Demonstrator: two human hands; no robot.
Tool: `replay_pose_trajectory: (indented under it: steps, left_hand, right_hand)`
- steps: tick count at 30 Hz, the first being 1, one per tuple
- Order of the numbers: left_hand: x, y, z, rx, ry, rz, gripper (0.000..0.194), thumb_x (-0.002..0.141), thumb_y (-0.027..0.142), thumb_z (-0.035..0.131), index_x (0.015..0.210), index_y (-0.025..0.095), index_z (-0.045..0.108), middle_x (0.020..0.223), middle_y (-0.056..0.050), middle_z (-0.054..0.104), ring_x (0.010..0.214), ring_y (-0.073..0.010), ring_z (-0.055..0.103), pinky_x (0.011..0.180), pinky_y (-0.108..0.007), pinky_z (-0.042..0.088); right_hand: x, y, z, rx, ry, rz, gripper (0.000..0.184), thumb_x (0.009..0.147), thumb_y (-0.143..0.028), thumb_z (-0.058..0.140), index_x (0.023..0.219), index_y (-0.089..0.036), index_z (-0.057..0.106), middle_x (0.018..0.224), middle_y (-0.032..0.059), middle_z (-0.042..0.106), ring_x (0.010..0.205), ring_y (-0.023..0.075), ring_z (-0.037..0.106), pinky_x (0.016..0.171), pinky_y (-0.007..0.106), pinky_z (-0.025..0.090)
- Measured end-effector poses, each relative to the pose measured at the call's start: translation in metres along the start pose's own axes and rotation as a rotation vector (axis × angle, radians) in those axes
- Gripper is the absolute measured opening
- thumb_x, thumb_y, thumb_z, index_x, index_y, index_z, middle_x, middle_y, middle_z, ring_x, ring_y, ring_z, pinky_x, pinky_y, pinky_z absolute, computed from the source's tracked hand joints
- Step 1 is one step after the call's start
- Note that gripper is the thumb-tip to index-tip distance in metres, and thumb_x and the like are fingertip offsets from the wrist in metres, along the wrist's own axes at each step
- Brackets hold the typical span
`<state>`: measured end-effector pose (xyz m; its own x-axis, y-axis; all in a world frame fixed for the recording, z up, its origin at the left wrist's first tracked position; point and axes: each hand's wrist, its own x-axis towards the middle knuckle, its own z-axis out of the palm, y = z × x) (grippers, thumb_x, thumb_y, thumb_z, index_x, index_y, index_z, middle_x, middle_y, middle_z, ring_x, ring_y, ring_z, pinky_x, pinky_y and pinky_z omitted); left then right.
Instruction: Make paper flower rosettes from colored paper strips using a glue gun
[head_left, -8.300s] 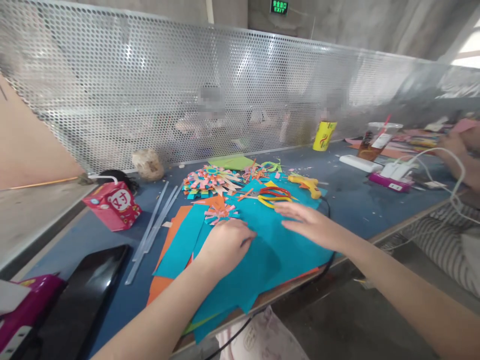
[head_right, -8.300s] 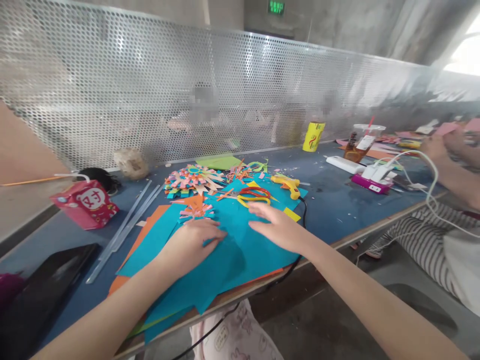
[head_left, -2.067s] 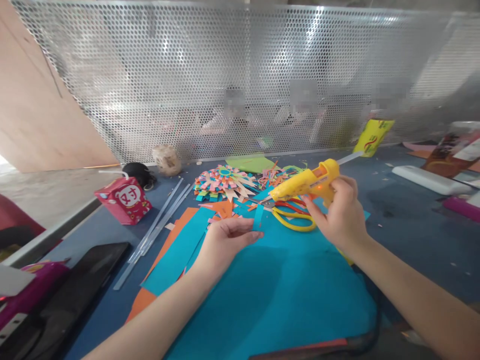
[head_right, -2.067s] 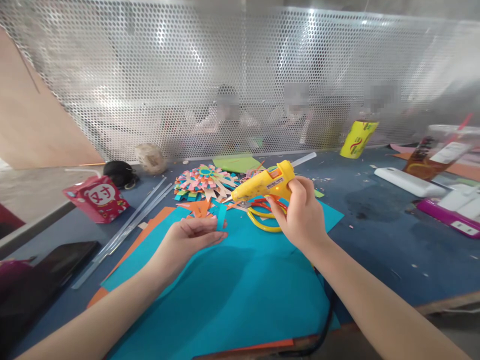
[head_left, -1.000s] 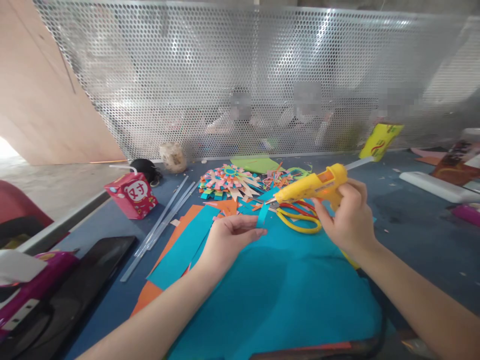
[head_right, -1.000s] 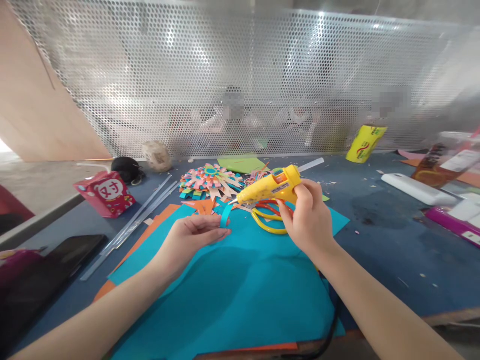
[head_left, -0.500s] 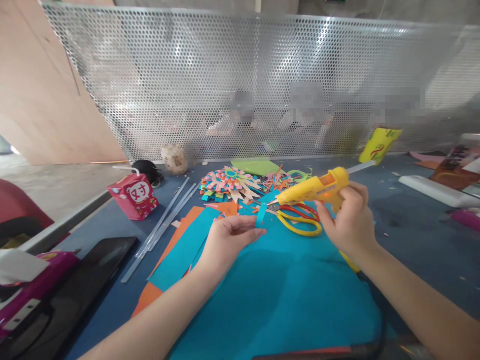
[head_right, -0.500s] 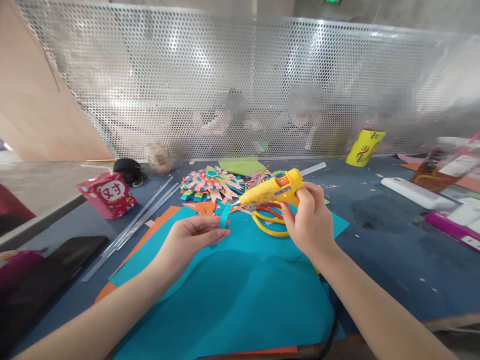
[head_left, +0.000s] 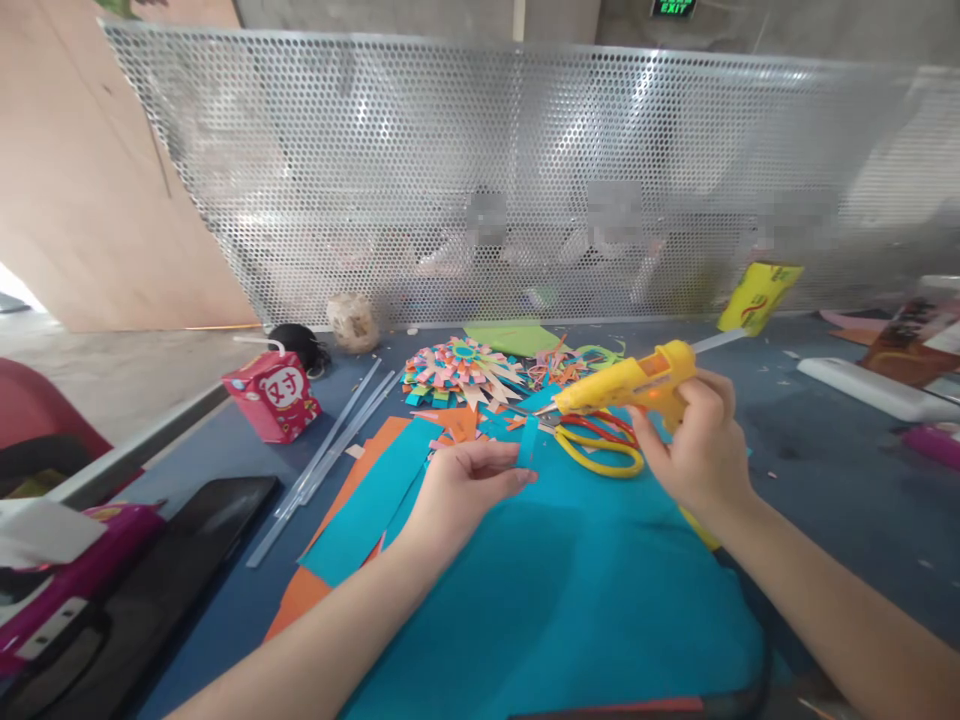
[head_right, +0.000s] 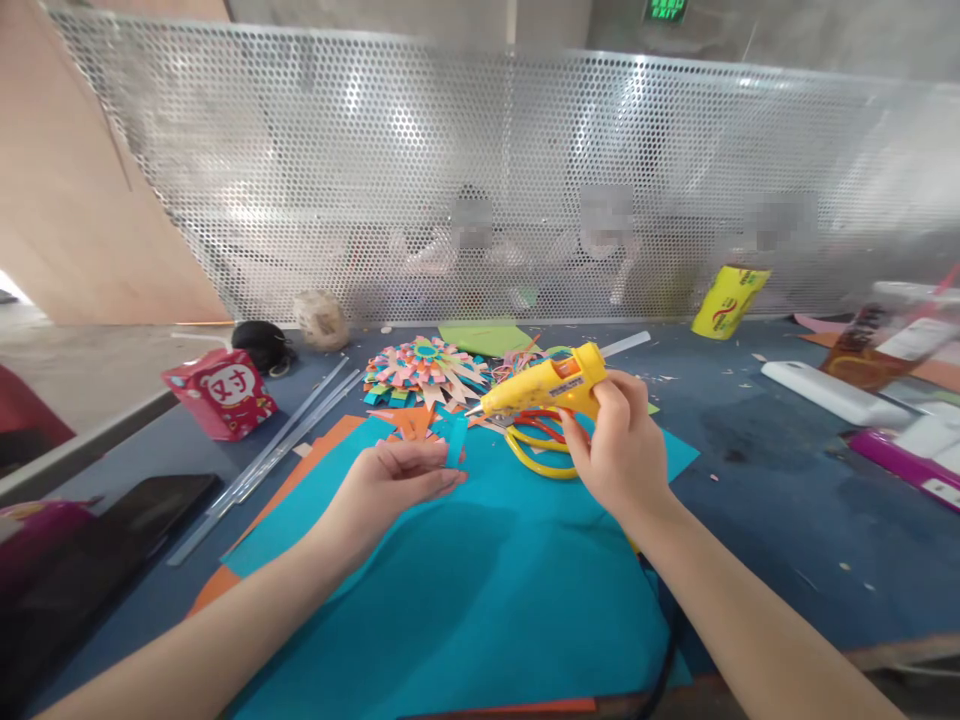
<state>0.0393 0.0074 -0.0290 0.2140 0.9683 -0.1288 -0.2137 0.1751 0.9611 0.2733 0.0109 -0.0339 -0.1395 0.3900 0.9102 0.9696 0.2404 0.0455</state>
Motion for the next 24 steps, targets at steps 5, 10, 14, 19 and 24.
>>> replay_pose_trajectory:
  steps: [5, 10, 14, 19, 24]
  left_hand:
    - [0.000, -0.003, -0.001, 0.039, -0.025, -0.009, 0.031, 0.042, 0.023, 0.082, 0.068, 0.014, 0.068, 0.064, -0.001, 0.071, 0.069, -0.0198, 0.069, 0.066, -0.025, 0.053]
    - [0.000, -0.002, -0.001, 0.028, -0.005, 0.049, 0.031, 0.042, 0.023, 0.082, 0.069, 0.015, 0.068, 0.066, 0.000, 0.071, 0.069, -0.0186, 0.069, 0.067, -0.024, 0.054]
    - [-0.002, 0.003, 0.001, -0.028, 0.025, 0.050, 0.033, 0.041, 0.024, 0.083, 0.068, 0.014, 0.068, 0.064, 0.000, 0.071, 0.066, -0.0169, 0.068, 0.063, -0.021, 0.054]
    - [-0.003, 0.005, 0.002, -0.070, -0.004, -0.005, 0.036, 0.038, 0.028, 0.083, 0.067, 0.013, 0.068, 0.065, -0.001, 0.071, 0.064, -0.0165, 0.068, 0.064, -0.022, 0.055]
    - [-0.001, 0.005, 0.002, -0.017, -0.028, -0.003, 0.040, 0.036, 0.031, 0.083, 0.067, 0.012, 0.067, 0.061, -0.002, 0.070, 0.059, -0.0168, 0.067, 0.059, -0.025, 0.056]
  right_hand:
    - [0.001, 0.000, 0.000, -0.032, 0.009, -0.051, 0.042, 0.077, -0.029, 0.056, 0.111, -0.018, 0.033, 0.101, 0.0140, 0.050, 0.092, 0.0254, 0.056, 0.056, 0.030, 0.051]
    - [0.001, 0.000, 0.000, -0.089, -0.020, -0.068, 0.037, 0.077, -0.030, 0.056, 0.107, -0.017, 0.038, 0.100, 0.0134, 0.052, 0.088, 0.0238, 0.057, 0.058, 0.029, 0.049]
    - [0.005, 0.003, 0.002, -0.141, -0.199, 0.046, 0.034, 0.079, -0.034, 0.052, 0.105, -0.014, 0.041, 0.103, 0.0158, 0.052, 0.089, 0.0257, 0.056, 0.060, 0.031, 0.048]
    - [0.013, 0.034, 0.003, -0.263, -0.564, 0.601, 0.051, 0.080, -0.047, 0.043, 0.113, -0.008, 0.041, 0.108, 0.0199, 0.051, 0.088, 0.0300, 0.057, 0.064, 0.035, 0.046]
    - [0.011, 0.071, 0.010, -0.336, -0.738, 0.892, 0.055, 0.080, -0.045, 0.042, 0.112, 0.000, 0.047, 0.105, 0.0283, 0.052, 0.099, 0.0372, 0.053, 0.072, 0.042, 0.044]
